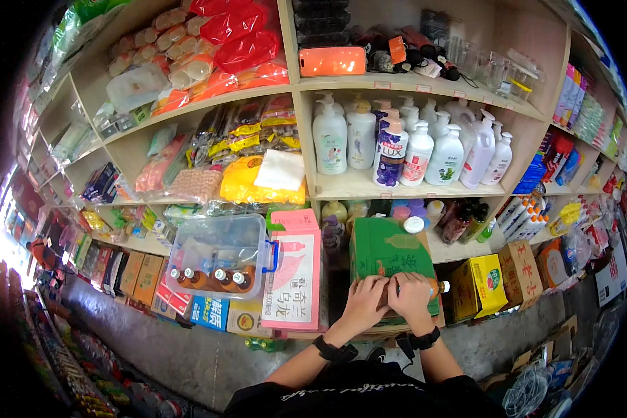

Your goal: The person places a small object into a green cardboard box and seals the top of the box with clear adhesive tape, smoothing the tape with their hands.

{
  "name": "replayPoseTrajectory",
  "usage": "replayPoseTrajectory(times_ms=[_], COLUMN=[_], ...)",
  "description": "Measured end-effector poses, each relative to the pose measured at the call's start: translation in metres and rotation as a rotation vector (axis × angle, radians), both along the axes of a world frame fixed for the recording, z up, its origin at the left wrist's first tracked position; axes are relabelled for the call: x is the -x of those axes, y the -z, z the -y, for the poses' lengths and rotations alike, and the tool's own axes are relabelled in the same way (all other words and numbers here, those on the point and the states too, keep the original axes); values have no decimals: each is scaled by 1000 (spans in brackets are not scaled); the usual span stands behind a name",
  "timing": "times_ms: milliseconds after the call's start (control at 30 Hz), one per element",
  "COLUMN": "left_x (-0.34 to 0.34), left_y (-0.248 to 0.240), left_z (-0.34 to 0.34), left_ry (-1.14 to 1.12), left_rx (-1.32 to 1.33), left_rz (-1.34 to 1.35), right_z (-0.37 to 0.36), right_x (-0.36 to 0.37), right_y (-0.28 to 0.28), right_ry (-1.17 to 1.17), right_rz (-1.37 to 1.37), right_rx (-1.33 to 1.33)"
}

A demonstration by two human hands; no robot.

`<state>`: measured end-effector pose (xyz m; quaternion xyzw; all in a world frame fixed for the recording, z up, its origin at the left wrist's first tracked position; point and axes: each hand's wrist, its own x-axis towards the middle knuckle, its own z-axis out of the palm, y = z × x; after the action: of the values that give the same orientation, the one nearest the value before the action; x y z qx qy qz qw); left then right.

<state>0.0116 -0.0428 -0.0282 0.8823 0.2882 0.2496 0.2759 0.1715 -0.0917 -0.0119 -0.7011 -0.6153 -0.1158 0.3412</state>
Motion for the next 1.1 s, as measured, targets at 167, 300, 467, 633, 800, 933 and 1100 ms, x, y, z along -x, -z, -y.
replayPoseTrajectory(times_ms=[167, 300, 467, 633, 800, 933, 1100], left_x=[-4, -8, -9, -5, -1, 2, -8], left_y=[-5, -1, 7, 5, -1, -2, 7], left_z=[-1, -7, -24, -25, -30, -50, -76], left_ry=[-3, 27, 154, 169, 184, 195, 435], left_rx=[-27, -169, -214, -97, -22, -42, -125], left_rz=[-35, 2, 103, 171, 167, 117, 137], right_z=[2, 4, 9, 8, 6, 7, 9], right_x=[-15, -43, -48, -45, -47, -48, -46], right_y=[0, 7, -6, -3, -2, -2, 2], right_ry=[20, 117, 123, 67, 42, 72, 118], right_rz=[1, -7, -101, -63, -34, -71, -108], right_rx=[24, 76, 170, 95, 59, 106, 118])
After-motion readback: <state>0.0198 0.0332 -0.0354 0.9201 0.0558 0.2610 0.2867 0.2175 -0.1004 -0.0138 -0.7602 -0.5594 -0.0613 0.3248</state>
